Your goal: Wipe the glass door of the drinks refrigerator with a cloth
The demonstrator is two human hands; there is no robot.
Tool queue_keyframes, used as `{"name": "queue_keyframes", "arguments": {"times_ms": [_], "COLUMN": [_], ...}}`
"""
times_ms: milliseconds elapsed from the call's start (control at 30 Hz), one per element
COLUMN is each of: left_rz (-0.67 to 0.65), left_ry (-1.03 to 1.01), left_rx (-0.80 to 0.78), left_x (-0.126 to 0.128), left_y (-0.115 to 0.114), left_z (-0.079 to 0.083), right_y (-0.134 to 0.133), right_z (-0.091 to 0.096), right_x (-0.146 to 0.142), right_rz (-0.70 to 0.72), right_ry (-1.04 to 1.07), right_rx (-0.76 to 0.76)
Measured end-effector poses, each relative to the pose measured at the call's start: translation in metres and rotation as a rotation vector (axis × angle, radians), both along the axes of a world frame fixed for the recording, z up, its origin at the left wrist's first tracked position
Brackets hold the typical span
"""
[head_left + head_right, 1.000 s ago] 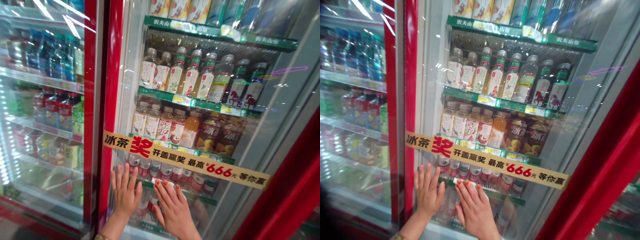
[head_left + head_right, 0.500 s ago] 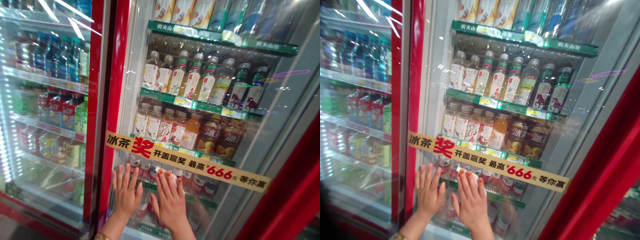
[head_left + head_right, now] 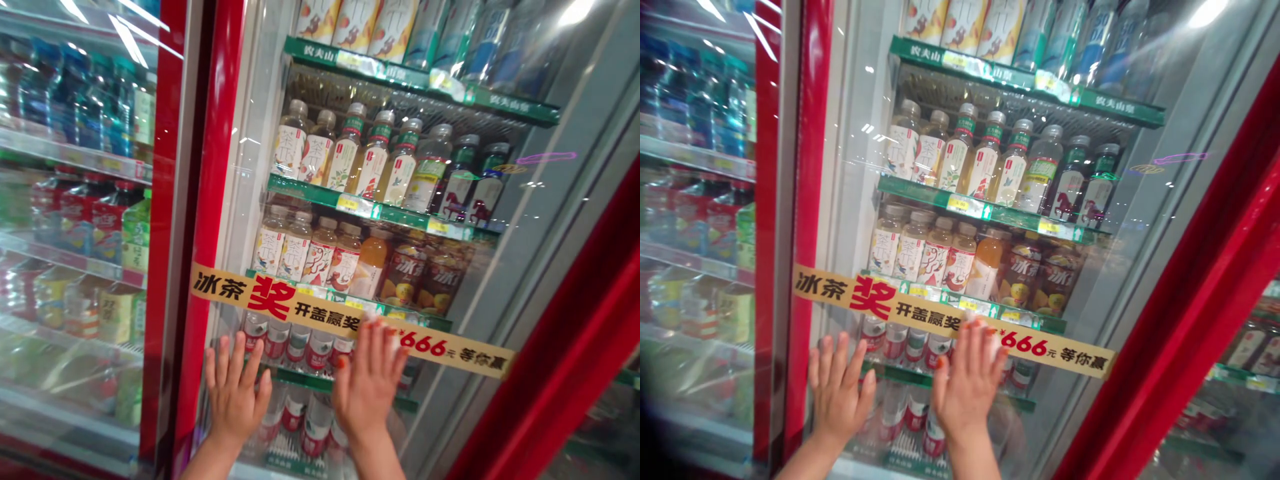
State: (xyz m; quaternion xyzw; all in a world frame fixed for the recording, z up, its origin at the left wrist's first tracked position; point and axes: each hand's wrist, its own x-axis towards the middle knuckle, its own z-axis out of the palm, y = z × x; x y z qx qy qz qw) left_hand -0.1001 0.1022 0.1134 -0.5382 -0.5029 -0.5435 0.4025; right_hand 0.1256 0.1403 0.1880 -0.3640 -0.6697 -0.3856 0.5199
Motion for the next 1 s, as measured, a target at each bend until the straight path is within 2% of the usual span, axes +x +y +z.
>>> {"name": "queue_keyframes", "arguments": {"times_ms": [67,100,167,200,267,333,400,467,533,633,700,733,800,900,933,1000], "left_rz": [0.004,0.004,-0.002,-0.005,-0.01,-0.005,0.001,0.0,-0.007,-0.015,-0.02,-0.024,-0.035,-0.037,-0.036,-0.04], "left_ry": [-0.002,-0.005,-0.009,-0.008,-0.003,0.001,-0.002,-0.006,-0.009,-0.01,-0.008,-0.009,-0.01,-0.008,-0.011,-0.024], "left_rx": [0.004,0.003,-0.002,-0.006,-0.009,-0.001,0.007,0.006,0.0,0.0,0.003,0.001,-0.004,0.002,0.006,0.009], "left_x": [-0.001,-0.001,-0.001,-0.001,-0.001,0.0,0.0,0.0,0.0,0.0,0.0,-0.001,0.0,0.0,0.001,0.001], "left_y": [0.0,0.0,0.0,0.0,0.0,0.0,0.0,0.0,0.0,-0.001,-0.002,-0.002,-0.002,-0.002,-0.002,-0.002], "left_z": [-0.001,-0.001,-0.002,-0.002,-0.001,0.0,0.0,0.0,0.0,0.001,0.001,0.002,0.002,0.003,0.003,0.003], "right_y": [-0.012,-0.015,-0.014,-0.011,0.001,0.014,0.021,0.02,0.01,-0.008,-0.015,-0.014,-0.007,0.011,0.016,0.021], "right_z": [-0.029,-0.042,-0.057,-0.056,-0.04,-0.009,0.02,0.033,0.024,-0.014,-0.034,-0.037,-0.023,0.033,0.054,0.085], "right_x": [-0.02,-0.019,0.002,0.02,0.059,0.086,0.086,0.061,0.023,-0.015,-0.01,0.003,0.039,0.087,0.093,0.082], "right_rz": [0.125,0.17,0.168,0.119,-0.001,-0.074,-0.083,-0.078,-0.06,0.081,0.162,0.169,0.111,-0.036,-0.065,-0.072], "right_ry": [-0.313,-0.417,-0.467,-0.411,-0.16,0.163,0.4,0.414,0.192,-0.333,-0.561,-0.604,-0.544,-0.174,-0.026,0.198], "right_rx": [0.036,0.045,0.039,0.032,0.009,-0.012,-0.02,-0.01,0.002,0.042,0.076,0.084,0.081,0.037,0.022,0.019]}}
